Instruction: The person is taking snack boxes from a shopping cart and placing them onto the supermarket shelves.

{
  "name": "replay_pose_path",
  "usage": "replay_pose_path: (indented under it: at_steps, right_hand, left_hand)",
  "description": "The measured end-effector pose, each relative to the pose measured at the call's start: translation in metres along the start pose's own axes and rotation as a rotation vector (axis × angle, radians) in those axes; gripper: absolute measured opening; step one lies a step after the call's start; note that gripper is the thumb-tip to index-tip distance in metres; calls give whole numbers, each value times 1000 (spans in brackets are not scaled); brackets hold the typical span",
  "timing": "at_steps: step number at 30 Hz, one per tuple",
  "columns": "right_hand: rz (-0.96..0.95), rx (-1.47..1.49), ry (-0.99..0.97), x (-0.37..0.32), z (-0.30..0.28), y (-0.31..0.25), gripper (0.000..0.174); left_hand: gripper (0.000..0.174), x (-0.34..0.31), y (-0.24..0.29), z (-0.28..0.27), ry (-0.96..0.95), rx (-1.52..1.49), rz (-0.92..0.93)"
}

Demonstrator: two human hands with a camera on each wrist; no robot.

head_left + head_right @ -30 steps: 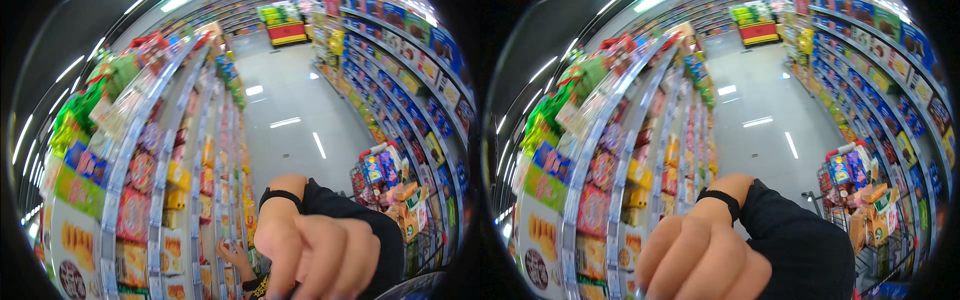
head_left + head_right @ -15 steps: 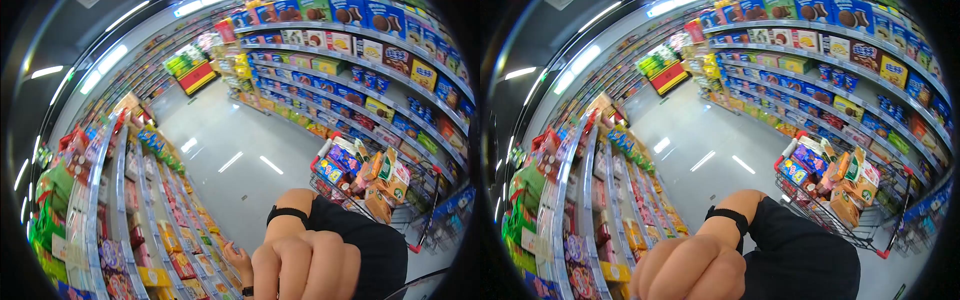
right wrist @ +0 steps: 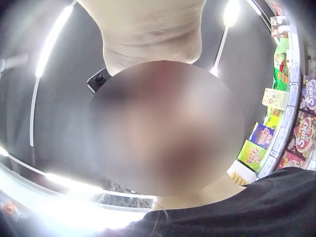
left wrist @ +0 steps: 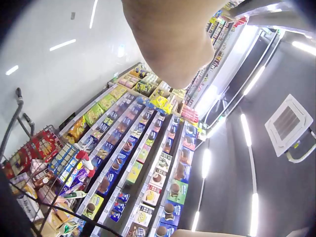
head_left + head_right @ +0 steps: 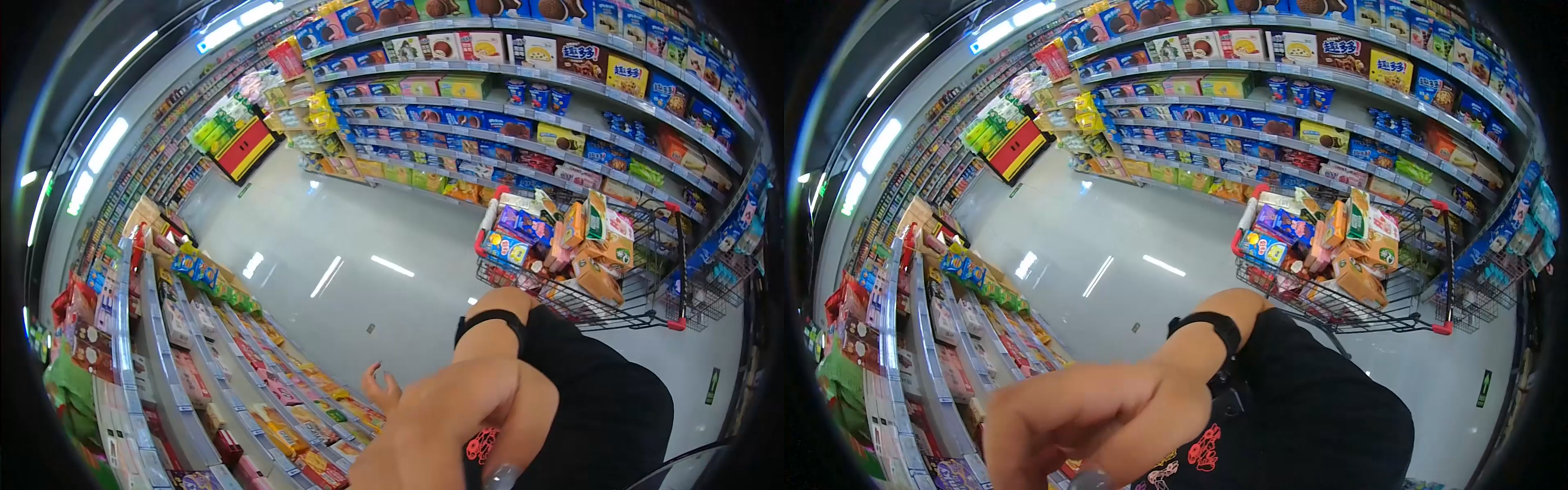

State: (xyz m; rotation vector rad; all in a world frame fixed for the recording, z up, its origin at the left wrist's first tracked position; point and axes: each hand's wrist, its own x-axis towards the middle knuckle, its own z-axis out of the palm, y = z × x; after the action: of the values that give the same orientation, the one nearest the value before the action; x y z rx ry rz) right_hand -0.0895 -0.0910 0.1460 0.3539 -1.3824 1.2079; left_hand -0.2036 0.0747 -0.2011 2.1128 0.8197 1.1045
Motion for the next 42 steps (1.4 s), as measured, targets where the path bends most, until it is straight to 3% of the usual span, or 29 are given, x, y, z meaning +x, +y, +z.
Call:
replay_pose_path:
  at_steps: [2,4,9,12,14,15,18,20,21,24,25,27,30,32,35,39,41,42]
  right_hand:
    - [-292,-228,-75,18,-8,8,25]
    - [-387,-329,-136,29,-15,15,26]
    - [-314,-164,-111,38,-2,25,41]
    - [-329,-230,-299,49,-20,26,45]
    - [-346,-279,-316,48,-21,27,48]
    - [-361,-252,-231,43,-15,35,50]
    - [-645,-322,-269,50,-16,43,56]
    - [-508,-299,-348,43,-24,30,61]
    - [-250,-218,-353,25,-33,14,62]
    - [-311,-480,-22,-8,-25,19,49]
    - [-293,-584,36,-21,-23,10,34]
    - [-180,-834,200,-61,-24,4,21]
    - [226,-1502,572,-158,-32,-2,22]
    - [508,-1791,710,-233,-23,-10,23]
    - [874,-1931,1004,-346,14,-21,28]
    - [1219,-2078,1367,-452,85,-48,33]
    - [1219,-1904,1595,-488,118,-67,33]
    - [1207,-1813,1702,-503,131,-72,34]
  left_hand:
    - [31,8,9,0,15,-32,-23]
    - [30,12,-4,2,-18,-41,5]
    - [27,10,-41,18,-103,-67,60]
    - [26,10,-54,30,-145,-115,47]
    - [26,11,-54,33,-190,-154,17]
    - [26,10,-52,33,-218,-169,-1]
    - [26,6,-51,36,-293,-220,-39]
    - [26,2,-50,40,-338,-256,-68]
    - [26,-2,-47,42,-369,-271,-86]
    - [26,-17,-36,56,-475,-354,-136]
    - [27,-23,-32,59,-519,-373,-146]
    - [27,-35,-18,69,-608,-404,-148]
    - [24,-50,14,105,-722,-449,-76]
    - [18,-56,41,134,-790,-472,-5]
    - [17,-71,98,178,-1037,-507,-4]
    - [21,-110,160,250,-1234,-531,294]
    - [23,-129,185,282,-1262,-526,551]
    - [24,-137,199,292,-1287,-519,547]
